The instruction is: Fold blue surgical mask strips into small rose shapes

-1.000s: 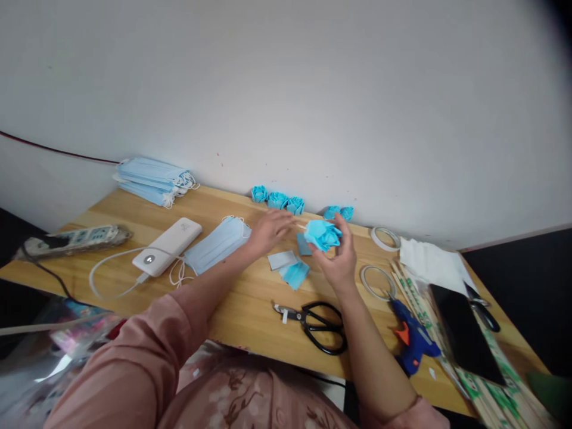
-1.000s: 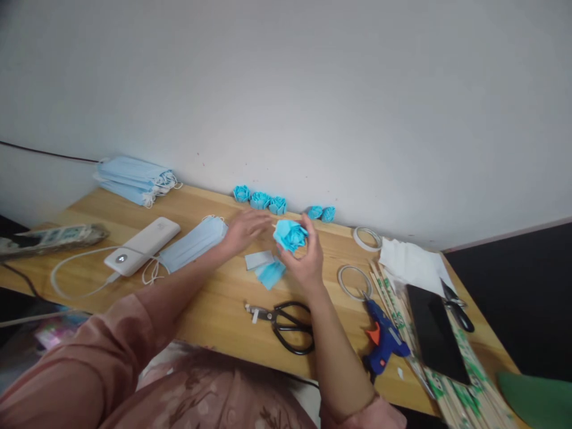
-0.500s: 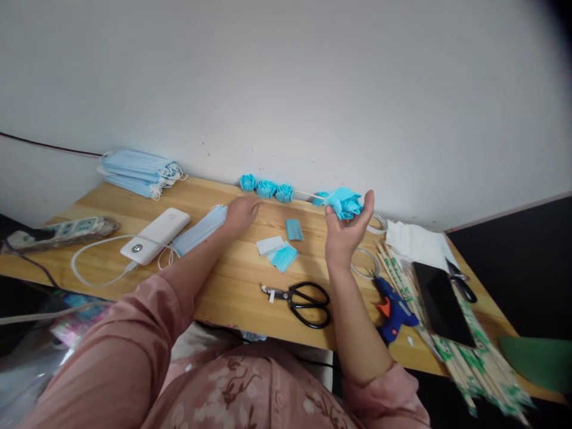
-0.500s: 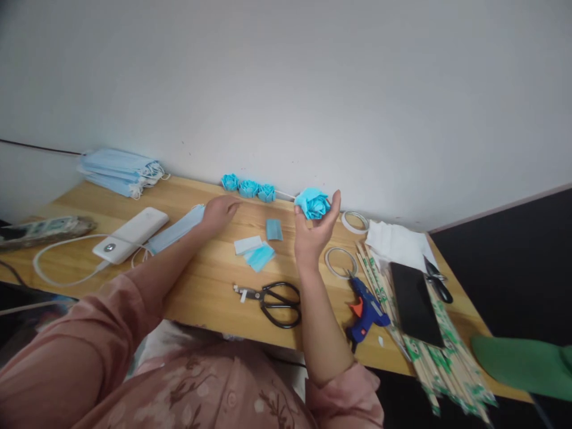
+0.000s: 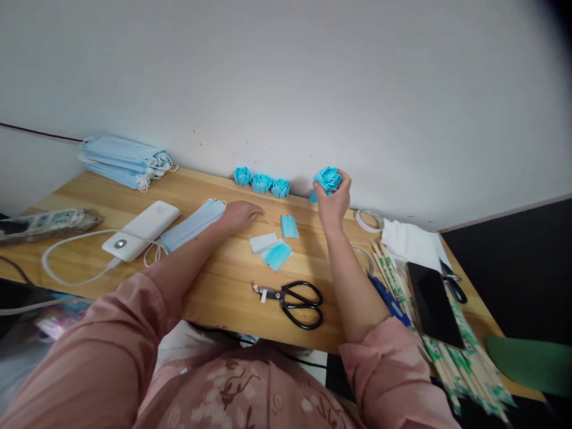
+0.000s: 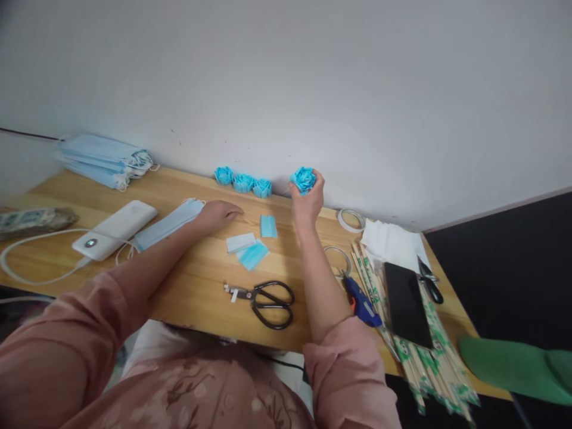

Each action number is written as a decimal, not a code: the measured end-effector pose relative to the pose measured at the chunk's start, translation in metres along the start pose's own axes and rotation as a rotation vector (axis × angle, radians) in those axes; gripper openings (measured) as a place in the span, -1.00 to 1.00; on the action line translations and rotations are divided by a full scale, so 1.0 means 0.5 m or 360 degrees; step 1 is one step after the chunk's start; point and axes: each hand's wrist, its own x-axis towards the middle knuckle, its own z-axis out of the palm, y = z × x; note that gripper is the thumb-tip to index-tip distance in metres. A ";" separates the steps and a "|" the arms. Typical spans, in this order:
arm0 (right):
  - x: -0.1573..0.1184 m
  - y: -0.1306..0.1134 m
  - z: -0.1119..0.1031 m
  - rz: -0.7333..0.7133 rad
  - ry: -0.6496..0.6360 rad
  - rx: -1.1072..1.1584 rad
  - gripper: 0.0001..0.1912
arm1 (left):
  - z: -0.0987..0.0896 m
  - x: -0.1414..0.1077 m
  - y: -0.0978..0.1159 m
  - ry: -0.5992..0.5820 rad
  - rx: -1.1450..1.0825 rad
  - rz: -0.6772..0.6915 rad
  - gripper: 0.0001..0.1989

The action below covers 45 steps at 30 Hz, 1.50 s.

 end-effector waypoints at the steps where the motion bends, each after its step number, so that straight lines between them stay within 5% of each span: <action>1: 0.003 0.003 0.012 0.0030 -0.0035 -0.0029 -0.34 | 0.000 0.000 0.002 -0.0004 0.0001 -0.0004 -0.58; 14: -0.013 0.039 0.108 0.0149 -0.0279 -0.0373 -0.35 | 0.008 -0.002 0.003 0.0023 -0.0045 -0.0006 -0.59; 19: -0.024 0.042 0.092 0.0086 -0.0323 -0.0340 -0.25 | 0.011 -0.002 0.003 0.0023 -0.0054 -0.0020 -0.59; 23: -0.018 0.041 0.046 -0.0110 -0.0102 -0.0154 -0.39 | 0.007 -0.002 0.006 0.0017 -0.0074 -0.0036 -0.59; 27: -0.010 0.060 0.017 -0.0015 0.0012 -0.0079 -0.48 | 0.003 -0.002 0.011 0.0027 -0.0068 -0.0044 -0.61; 33: -0.035 0.082 0.044 0.0365 -0.0208 -0.0187 -0.43 | 0.006 0.000 0.006 0.0030 -0.0027 -0.0057 -0.60; 45: -0.045 0.059 0.075 0.0260 -0.0397 -0.0163 -0.41 | 0.006 0.001 0.007 0.0057 -0.0051 -0.0079 -0.61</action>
